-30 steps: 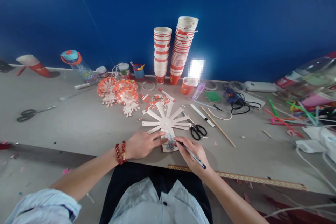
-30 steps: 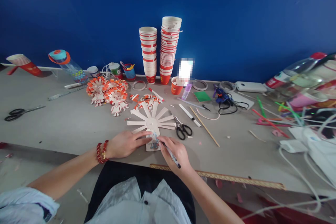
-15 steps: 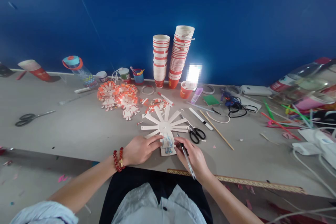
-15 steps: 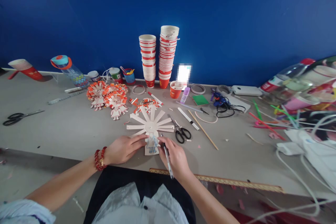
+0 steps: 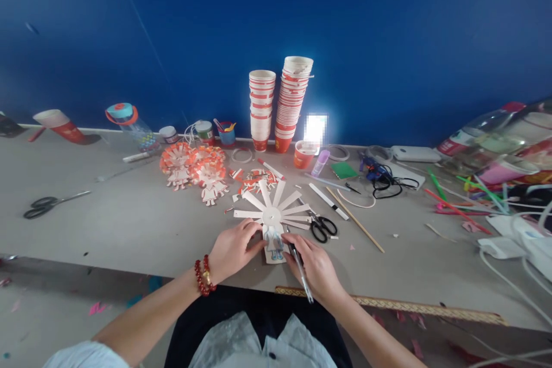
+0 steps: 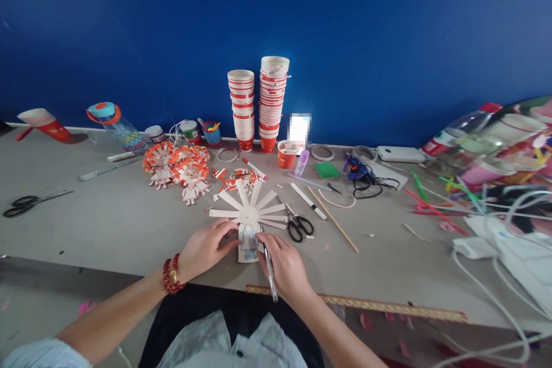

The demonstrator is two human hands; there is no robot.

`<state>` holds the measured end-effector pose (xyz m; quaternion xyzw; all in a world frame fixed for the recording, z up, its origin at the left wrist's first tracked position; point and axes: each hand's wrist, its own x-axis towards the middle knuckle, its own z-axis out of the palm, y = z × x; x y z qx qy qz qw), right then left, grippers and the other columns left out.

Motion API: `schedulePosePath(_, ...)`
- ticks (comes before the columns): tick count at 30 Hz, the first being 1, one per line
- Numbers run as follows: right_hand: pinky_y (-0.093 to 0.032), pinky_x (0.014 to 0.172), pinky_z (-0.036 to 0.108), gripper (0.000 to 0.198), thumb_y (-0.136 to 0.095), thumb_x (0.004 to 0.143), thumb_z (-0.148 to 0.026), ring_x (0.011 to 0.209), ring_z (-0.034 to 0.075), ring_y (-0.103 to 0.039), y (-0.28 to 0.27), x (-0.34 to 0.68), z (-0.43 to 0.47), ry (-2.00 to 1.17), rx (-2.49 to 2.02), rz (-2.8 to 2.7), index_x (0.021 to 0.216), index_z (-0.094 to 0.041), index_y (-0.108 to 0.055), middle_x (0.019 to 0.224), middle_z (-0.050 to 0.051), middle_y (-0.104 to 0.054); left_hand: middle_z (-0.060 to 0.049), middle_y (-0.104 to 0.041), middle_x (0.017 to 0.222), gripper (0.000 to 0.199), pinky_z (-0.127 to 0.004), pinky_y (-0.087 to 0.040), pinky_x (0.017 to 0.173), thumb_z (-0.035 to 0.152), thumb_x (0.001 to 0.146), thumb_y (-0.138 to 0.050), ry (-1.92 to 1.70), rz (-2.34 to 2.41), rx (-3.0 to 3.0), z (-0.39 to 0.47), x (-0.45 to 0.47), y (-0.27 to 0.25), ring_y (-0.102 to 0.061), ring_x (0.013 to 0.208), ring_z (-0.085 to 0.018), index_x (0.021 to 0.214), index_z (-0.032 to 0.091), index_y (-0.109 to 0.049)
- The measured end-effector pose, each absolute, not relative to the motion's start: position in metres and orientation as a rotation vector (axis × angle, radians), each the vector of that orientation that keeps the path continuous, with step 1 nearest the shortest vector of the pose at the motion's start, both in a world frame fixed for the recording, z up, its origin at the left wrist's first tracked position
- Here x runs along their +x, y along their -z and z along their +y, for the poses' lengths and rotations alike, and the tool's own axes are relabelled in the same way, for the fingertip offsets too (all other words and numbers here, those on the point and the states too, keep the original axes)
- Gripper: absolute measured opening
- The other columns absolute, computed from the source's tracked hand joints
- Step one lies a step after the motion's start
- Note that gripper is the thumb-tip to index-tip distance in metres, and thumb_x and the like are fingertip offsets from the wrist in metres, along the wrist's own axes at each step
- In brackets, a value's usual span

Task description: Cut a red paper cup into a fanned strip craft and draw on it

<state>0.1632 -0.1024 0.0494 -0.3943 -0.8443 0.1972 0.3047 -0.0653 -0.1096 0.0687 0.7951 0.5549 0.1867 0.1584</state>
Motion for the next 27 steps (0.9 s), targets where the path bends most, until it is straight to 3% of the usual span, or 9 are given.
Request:
schedulePosePath(10, -0.054, 0.080, 0.036, 0.029, -0.052, 0.089, -0.012, 0.093, 0.025, -0.067, -0.052, 0.162, -0.102, -0.530, -1.016, -2.244, 0.115, -0.023, -0.057, 0.104, 0.008, -0.070, -0.001, -0.064, 0.094, 0.007, -0.025, -0.048, 0.066, 0.027, 0.090, -0.055, -0.533, 1.716, 2.159, -0.110, -0.046, -0.065, -0.066, 0.081, -0.016, 0.092, 0.023, -0.050)
schedulePosePath(15, -0.054, 0.082, 0.035, 0.030, -0.052, 0.089, -0.012, 0.096, 0.025, -0.066, -0.052, 0.164, -0.103, -0.545, -1.000, -2.223, 0.117, -0.024, -0.055, 0.108, 0.008, -0.069, 0.000, -0.066, 0.092, 0.012, -0.025, -0.046, 0.063, 0.018, 0.088, -0.053, -0.600, 1.726, 2.111, -0.112, -0.043, -0.063, -0.066, 0.082, -0.016, 0.094, 0.024, -0.045)
schedulePosePath(23, -0.055, 0.081, 0.032, 0.032, -0.051, 0.088, -0.015, 0.094, 0.024, -0.069, -0.048, 0.165, -0.103, -0.510, -1.031, -2.160, 0.119, -0.022, -0.056, 0.107, 0.009, -0.069, -0.002, -0.068, 0.088, 0.008, -0.027, -0.048, 0.061, 0.025, 0.093, -0.046, -0.734, 1.742, 2.086, -0.119, -0.047, -0.060, -0.068, 0.075, -0.018, 0.100, 0.024, -0.043)
schedulePosePath(27, -0.054, 0.077, 0.033, 0.028, -0.052, 0.090, -0.016, 0.089, 0.024, -0.067, -0.051, 0.165, -0.103, -0.517, -1.003, -2.250, 0.116, -0.023, -0.057, 0.101, 0.009, -0.070, 0.000, -0.069, 0.089, 0.019, -0.026, -0.049, 0.062, 0.026, 0.092, -0.049, -0.715, 1.710, 2.058, -0.120, -0.045, -0.062, -0.068, 0.075, -0.018, 0.109, 0.026, -0.043)
